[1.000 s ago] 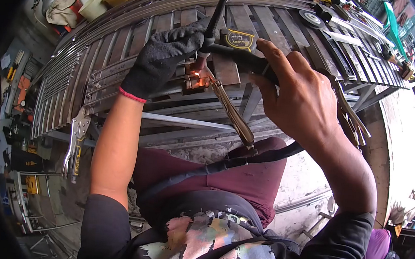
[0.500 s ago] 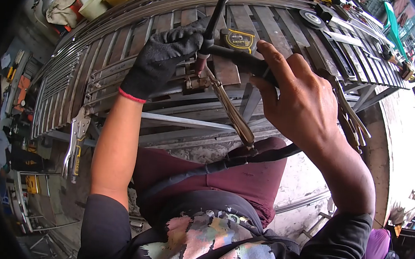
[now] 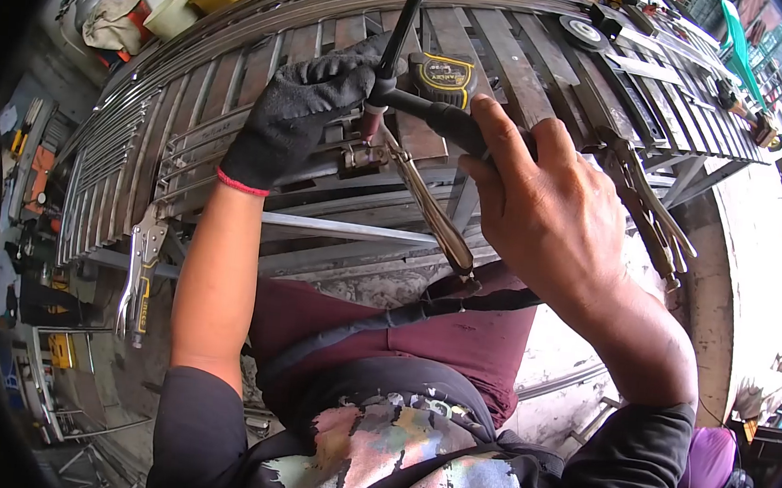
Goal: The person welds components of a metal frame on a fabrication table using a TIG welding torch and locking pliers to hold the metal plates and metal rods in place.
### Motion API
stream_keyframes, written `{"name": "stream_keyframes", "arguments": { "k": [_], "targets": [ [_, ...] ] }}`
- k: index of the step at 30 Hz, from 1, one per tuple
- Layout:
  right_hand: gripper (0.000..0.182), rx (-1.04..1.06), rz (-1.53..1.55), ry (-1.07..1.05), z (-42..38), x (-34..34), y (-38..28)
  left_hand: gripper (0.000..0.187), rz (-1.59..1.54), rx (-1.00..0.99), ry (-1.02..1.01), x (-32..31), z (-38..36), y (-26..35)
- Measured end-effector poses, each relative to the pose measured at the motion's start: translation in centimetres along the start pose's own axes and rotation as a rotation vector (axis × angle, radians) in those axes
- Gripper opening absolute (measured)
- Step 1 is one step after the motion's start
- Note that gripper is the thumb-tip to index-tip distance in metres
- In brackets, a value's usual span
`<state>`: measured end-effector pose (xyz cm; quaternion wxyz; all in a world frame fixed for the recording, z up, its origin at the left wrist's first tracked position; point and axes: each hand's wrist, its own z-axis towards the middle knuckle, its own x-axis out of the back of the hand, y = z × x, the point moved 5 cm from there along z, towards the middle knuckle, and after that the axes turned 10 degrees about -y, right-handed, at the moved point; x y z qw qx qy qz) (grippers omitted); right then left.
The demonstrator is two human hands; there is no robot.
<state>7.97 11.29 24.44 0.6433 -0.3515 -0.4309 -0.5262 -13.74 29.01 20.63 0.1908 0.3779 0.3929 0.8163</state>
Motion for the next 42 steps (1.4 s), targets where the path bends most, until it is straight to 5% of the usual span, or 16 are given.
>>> {"name": "stream_keyframes", "arguments": {
  "k": [1, 6, 9, 12, 16, 18, 21, 28, 37, 42],
  "targets": [
    [0.063, 0.011, 0.002, -0.006, -0.1, -0.2, 0.1, 0.03, -0.24, 0.153, 0.05, -0.1, -0.3, -0.9],
    [0.068, -0.042, 0.057, -0.004, -0.4, -0.2, 0.0, 0.038, -0.318, 0.276, 0.011, 0.1, -0.6, -1.3],
    [0.075, -0.081, 0.12, 0.196, -1.2, 0.8, 0.7, 0.034, 0.942, -0.243, 0.095, 1.8, -2.1, -0.2],
    [0.078, -0.134, 0.134, 0.465, -3.9, 1.8, 2.5, 0.041, -0.095, 0.011, 0.516, 2.4, -3.6, 3.2],
    [0.077, -0.361, 0.439, 0.614, -9.7, 0.4, 4.8, 0.079, 0.576, 0.235, 0.441, 1.1, -9.0, 5.3],
    [0.078, -0.411, 0.438, 0.614, -11.3, 0.2, 5.0, 0.105, 1.145, 0.299, 0.227, -0.4, -10.6, 5.1],
    [0.078, -0.473, 0.48, 0.537, -12.2, -0.2, 5.7, 0.126, 1.257, 0.404, 0.068, -0.8, -11.4, 3.6],
    [0.077, -0.467, 0.445, 0.498, -11.5, 0.0, 6.2, 0.119, 1.074, 0.327, 0.118, 2.0, -9.7, 4.5],
    [0.071, -0.488, 0.426, 0.5, -10.9, 0.9, 6.5, 0.112, 1.351, 0.274, 0.433, 4.4, -7.9, 7.8],
    [0.069, -0.573, 0.442, 0.446, -10.3, 2.8, 5.6, 0.102, 1.23, 0.446, 0.195, 3.9, -9.2, 0.8]
  ]
}}
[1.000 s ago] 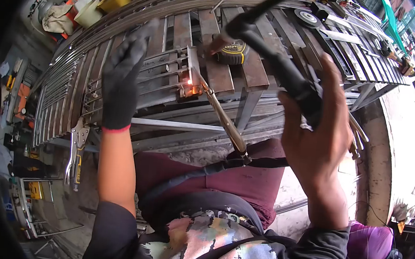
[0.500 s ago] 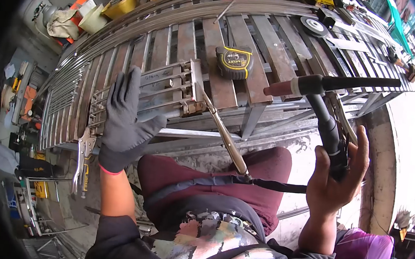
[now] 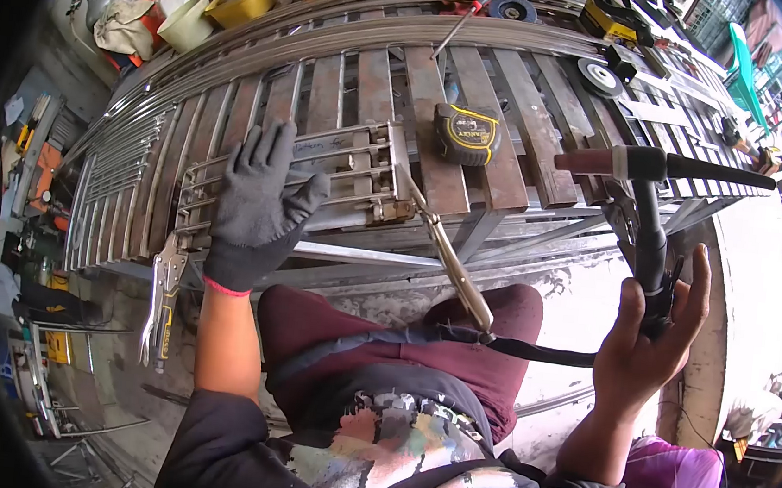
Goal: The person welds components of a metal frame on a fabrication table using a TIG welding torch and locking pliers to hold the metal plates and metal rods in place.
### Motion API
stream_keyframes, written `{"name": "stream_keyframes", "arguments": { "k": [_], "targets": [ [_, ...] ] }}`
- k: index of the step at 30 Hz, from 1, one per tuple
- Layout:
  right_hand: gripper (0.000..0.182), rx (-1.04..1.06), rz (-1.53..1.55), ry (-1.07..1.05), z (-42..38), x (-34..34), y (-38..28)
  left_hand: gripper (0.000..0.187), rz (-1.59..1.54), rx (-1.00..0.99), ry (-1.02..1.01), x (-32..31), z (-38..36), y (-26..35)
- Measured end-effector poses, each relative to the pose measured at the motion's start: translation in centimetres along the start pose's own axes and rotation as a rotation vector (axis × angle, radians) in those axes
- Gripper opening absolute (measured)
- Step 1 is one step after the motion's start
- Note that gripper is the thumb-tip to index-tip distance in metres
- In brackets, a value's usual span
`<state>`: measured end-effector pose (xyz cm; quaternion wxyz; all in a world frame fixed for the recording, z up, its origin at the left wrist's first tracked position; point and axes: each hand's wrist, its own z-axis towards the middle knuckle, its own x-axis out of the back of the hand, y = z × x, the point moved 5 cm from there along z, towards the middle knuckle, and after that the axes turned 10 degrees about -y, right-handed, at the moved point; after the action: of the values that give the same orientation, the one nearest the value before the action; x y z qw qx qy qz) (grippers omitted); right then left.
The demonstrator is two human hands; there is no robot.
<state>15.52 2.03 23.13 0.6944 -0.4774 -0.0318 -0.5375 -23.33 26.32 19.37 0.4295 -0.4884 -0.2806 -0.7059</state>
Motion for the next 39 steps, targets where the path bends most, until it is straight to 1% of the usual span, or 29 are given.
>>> {"name": "stream_keyframes", "arguments": {
  "k": [1, 2, 3, 5, 6, 7, 9, 10, 11, 13, 14, 15, 16, 17, 20, 21, 23, 24, 25, 27, 28, 30, 33, 34, 35, 36, 37, 38, 39],
  "targets": [
    [0.068, -0.024, -0.026, 0.002, 0.2, 0.2, -0.9, 0.101, 0.039, 0.017, -0.096, -0.2, 0.3, 0.2],
    [0.067, -0.043, -0.047, -0.004, 0.4, 0.1, -1.8, 0.09, 0.072, 0.0, -0.039, 0.0, 0.3, 0.6],
    [0.066, 0.079, -0.168, 0.03, 0.5, 0.3, -1.9, 0.092, 0.038, -0.004, -0.022, 0.1, 0.3, 0.9],
    [0.066, -0.12, -0.136, -0.037, 0.2, 1.1, -2.9, 0.096, -0.005, 0.015, 0.01, 0.3, -0.1, 0.6],
    [0.07, -0.133, -0.076, -0.048, -0.1, 1.0, -3.3, 0.1, -0.01, 0.0, 0.04, -0.1, -0.1, 0.3],
    [0.071, -0.068, -0.108, -0.099, -0.2, 1.4, -3.5, 0.103, -0.018, -0.017, 0.073, -0.4, -0.2, 0.1],
    [0.072, -0.036, -0.106, -0.171, -0.6, 1.3, -6.0, 0.106, -0.074, 0.032, 0.061, -0.2, -0.7, -0.1],
    [0.072, -0.018, -0.106, -0.198, -0.7, 1.2, -7.5, 0.108, -0.068, 0.032, 0.123, 0.0, -1.0, -0.2],
    [0.072, 0.005, -0.105, -0.21, -1.0, 1.0, -9.2, 0.109, -0.098, 0.045, 0.11, 0.0, -1.3, -0.3],
    [0.074, 0.074, -0.099, -0.207, -1.6, 0.5, -12.3, 0.11, -0.145, 0.078, 0.142, 3.0, -1.4, -0.4],
    [0.074, 0.118, -0.091, -0.196, -1.9, 0.2, -13.7, 0.109, -0.129, 0.086, 0.213, 4.3, -1.6, -0.4],
    [0.075, 0.16, -0.083, -0.185, -2.1, -0.2, -15.1, 0.109, -0.151, 0.103, 0.23, 5.5, -1.7, -0.6],
    [0.075, 0.15, -0.03, -0.146, -2.3, -0.5, -16.2, 0.11, -0.163, 0.116, 0.253, 6.0, -1.7, -0.8],
    [0.075, 0.199, -0.036, -0.106, -2.4, -1.1, -17.6, 0.112, -0.173, 0.126, 0.275, 6.3, -1.8, -1.2],
    [0.075, 0.329, -0.054, -0.037, -2.4, -3.4, -22.2, 0.114, -0.071, 0.188, 0.281, 5.0, -1.9, -2.4],
    [0.076, 0.37, -0.061, -0.022, -2.4, -4.2, -23.7, 0.114, -0.05, 0.192, 0.187, 3.6, -2.1, -2.8],
    [0.077, 0.375, -0.055, -0.044, -2.5, -6.0, -25.6, 0.115, -0.009, 0.198, -0.007, 0.3, -3.0, -3.2],
    [0.078, 0.389, 0.007, -0.083, -2.5, -7.2, -26.2, 0.113, -0.056, 0.174, 0.062, 0.2, -3.1, -3.6],
    [0.076, 0.422, 0.093, -0.099, -2.5, -8.7, -26.6, 0.112, -0.05, 0.164, 0.054, 0.4, -3.0, -3.9],
    [0.071, 0.474, -0.027, -0.133, -2.7, -11.1, -28.5, 0.111, -0.045, 0.151, 0.026, 0.6, -3.3, -4.0],
    [0.066, 0.497, -0.028, -0.136, -2.7, -12.6, -29.4, 0.109, -0.038, 0.154, 0.053, 0.6, -3.2, -4.1],
    [0.064, 0.575, -0.1, -0.17, -2.5, -14.5, -30.8, 0.105, -0.023, 0.163, 0.1, 0.7, -3.5, -3.9],
    [0.063, 0.621, -0.108, -0.186, -2.2, -16.7, -31.8, 0.098, -0.117, 0.054, -0.097, 1.7, -5.1, -3.2],
    [0.063, 0.632, -0.102, -0.186, -2.0, -17.2, -31.8, 0.092, -0.172, -0.041, 0.069, 2.2, -8.3, -2.1],
    [0.063, 0.656, -0.096, -0.17, -1.8, -17.7, -31.8, 0.089, -0.177, -0.146, 0.036, 3.4, -11.5, -0.7],
    [0.064, 0.679, -0.09, -0.154, -1.7, -18.2, -31.7, 0.082, -0.358, -0.25, 0.019, 4.2, -15.0, 0.4],
    [0.064, 0.7, -0.089, -0.137, -1.5, -18.6, -31.6, 0.074, -0.298, -0.387, -0.082, 5.6, -18.3, 1.2],
    [0.062, 0.761, -0.093, -0.125, -1.1, -19.1, -31.3, 0.067, -0.843, -0.527, -0.167, 8.5, -20.6, -0.1],
    [0.062, 0.743, -0.039, -0.136, -0.8, -19.7, -30.7, 0.065, -0.829, -0.576, -0.092, 8.2, -23.0, -0.8]
  ]
}}
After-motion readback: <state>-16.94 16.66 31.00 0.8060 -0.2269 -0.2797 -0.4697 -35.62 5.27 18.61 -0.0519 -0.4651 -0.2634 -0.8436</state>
